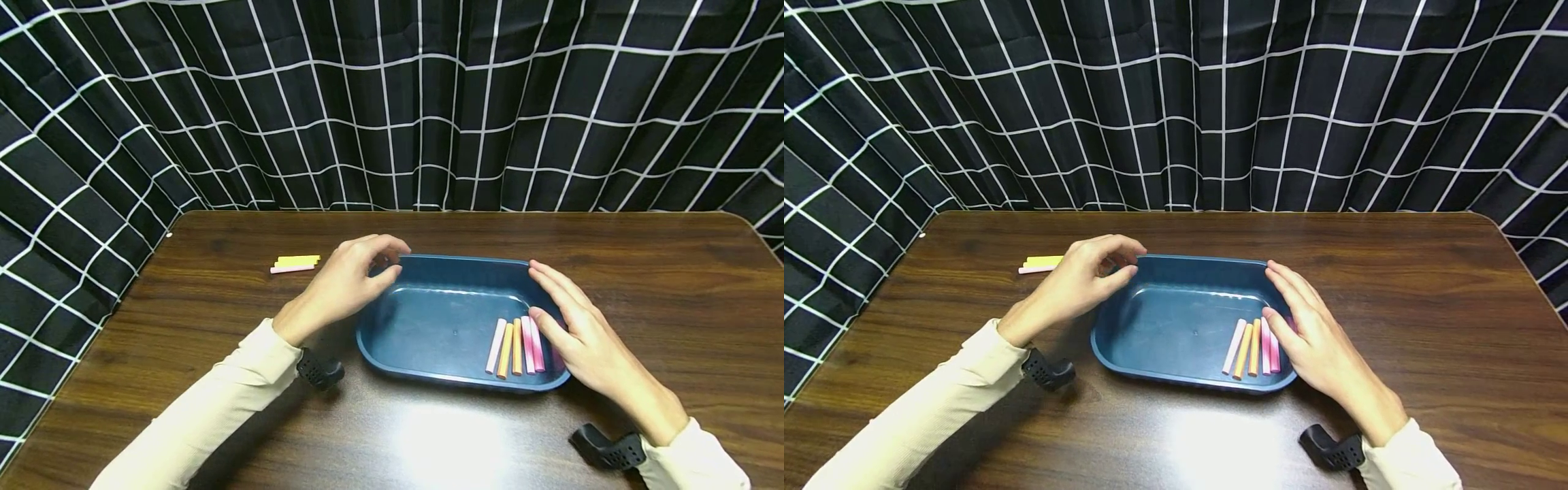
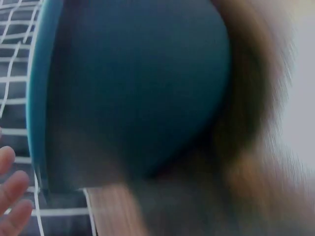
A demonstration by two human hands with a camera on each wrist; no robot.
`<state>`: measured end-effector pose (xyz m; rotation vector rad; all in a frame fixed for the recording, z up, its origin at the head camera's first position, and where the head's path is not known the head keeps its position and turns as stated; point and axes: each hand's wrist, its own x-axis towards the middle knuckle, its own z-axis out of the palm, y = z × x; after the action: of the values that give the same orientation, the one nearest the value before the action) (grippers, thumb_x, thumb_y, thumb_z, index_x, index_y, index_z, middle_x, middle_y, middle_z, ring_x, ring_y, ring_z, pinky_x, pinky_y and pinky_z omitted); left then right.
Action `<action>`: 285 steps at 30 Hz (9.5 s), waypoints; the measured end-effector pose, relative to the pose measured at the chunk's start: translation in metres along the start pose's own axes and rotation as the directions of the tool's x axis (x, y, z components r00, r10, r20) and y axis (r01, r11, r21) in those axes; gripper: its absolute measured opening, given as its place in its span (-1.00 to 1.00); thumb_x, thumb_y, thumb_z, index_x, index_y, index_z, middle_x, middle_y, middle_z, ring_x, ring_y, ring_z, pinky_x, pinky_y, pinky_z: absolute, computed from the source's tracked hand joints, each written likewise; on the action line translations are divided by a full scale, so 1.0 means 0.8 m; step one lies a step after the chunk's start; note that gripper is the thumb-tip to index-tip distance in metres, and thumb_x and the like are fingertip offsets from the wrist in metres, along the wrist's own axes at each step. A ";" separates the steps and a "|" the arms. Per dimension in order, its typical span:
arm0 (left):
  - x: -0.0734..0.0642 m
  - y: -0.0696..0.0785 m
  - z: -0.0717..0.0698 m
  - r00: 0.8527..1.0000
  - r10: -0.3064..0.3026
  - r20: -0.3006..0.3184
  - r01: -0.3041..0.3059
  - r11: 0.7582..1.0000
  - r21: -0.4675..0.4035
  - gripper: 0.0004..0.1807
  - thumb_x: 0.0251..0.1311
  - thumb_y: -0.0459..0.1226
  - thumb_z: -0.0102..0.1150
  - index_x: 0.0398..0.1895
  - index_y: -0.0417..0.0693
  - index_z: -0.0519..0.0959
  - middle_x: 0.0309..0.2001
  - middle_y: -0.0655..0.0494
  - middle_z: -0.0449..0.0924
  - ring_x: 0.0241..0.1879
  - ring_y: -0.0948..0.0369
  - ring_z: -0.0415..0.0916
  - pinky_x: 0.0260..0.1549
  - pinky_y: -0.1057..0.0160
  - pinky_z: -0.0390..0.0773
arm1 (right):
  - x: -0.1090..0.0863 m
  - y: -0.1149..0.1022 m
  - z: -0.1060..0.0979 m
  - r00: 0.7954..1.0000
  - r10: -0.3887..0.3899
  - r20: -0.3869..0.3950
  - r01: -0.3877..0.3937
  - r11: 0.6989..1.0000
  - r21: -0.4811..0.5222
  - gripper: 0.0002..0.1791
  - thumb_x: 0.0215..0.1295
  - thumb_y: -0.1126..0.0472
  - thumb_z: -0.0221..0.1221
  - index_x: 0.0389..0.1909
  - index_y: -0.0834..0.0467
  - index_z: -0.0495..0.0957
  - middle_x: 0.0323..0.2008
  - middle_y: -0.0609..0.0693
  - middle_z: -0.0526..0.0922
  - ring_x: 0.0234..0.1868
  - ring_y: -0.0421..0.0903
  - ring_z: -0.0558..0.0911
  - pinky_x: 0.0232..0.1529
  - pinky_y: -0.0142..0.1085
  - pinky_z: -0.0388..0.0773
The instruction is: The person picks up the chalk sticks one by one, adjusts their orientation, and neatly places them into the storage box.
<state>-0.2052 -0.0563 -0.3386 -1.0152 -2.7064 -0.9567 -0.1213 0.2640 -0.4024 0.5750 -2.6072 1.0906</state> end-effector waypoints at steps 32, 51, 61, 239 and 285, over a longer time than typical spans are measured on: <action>-0.047 -0.143 -0.062 0.970 -0.210 0.120 0.155 0.921 0.357 -0.68 0.23 -0.36 0.23 0.06 -0.20 0.59 -0.08 -0.20 0.66 -0.08 -0.09 0.60 -0.05 -0.08 0.54 | -0.001 -0.002 -0.002 1.000 0.001 -0.003 -0.001 1.000 -0.009 -0.38 0.40 0.28 0.10 0.46 0.22 0.23 0.46 0.23 0.24 0.45 0.27 0.24 0.35 -0.70 -0.14; -0.062 -0.177 -0.078 0.982 -0.071 0.175 0.032 0.975 0.222 -0.67 0.14 -0.53 0.25 -0.01 -0.21 0.65 -0.11 -0.16 0.69 -0.17 -0.03 0.58 -0.14 -0.01 0.51 | 0.000 -0.002 -0.001 1.000 0.001 0.001 -0.001 1.000 -0.013 -0.38 0.40 0.28 0.10 0.45 0.21 0.23 0.46 0.21 0.24 0.44 0.26 0.24 0.34 -0.71 -0.13; -0.061 -0.189 -0.073 0.977 -0.058 0.205 0.027 0.988 0.153 -0.67 0.12 -0.55 0.26 -0.04 -0.21 0.67 -0.14 -0.13 0.70 -0.17 0.02 0.60 -0.12 -0.02 0.56 | -0.001 -0.002 -0.002 1.000 -0.002 0.012 0.002 1.000 -0.013 -0.38 0.42 0.26 0.09 0.46 0.20 0.22 0.47 0.21 0.23 0.46 0.23 0.23 0.35 -0.70 -0.13; 0.020 0.054 0.076 0.943 -0.144 0.299 0.176 0.981 -0.083 -0.60 0.22 -0.32 0.31 0.15 -0.09 0.59 -0.27 0.10 0.63 -0.55 0.33 0.43 -0.60 0.51 0.33 | 0.002 0.001 0.002 1.000 -0.021 -0.004 0.021 1.000 -0.006 -0.41 0.41 0.29 0.08 0.44 0.23 0.25 0.47 0.22 0.23 0.46 0.23 0.22 0.35 -0.70 -0.13; 0.030 0.065 0.115 0.826 -0.124 0.550 0.369 0.857 -0.360 -0.65 0.29 -0.42 0.20 0.14 -0.16 0.53 -0.23 0.00 0.71 -0.53 0.25 0.65 -0.46 0.37 0.65 | 0.005 -0.001 0.000 1.000 -0.021 -0.014 0.021 1.000 -0.009 -0.42 0.42 0.28 0.08 0.44 0.24 0.26 0.46 0.22 0.24 0.46 0.24 0.24 0.34 -0.70 -0.11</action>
<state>-0.1800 0.0413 -0.3778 -1.1277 -3.1967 -1.6458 -0.1244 0.2626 -0.4002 0.5898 -2.5867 1.0724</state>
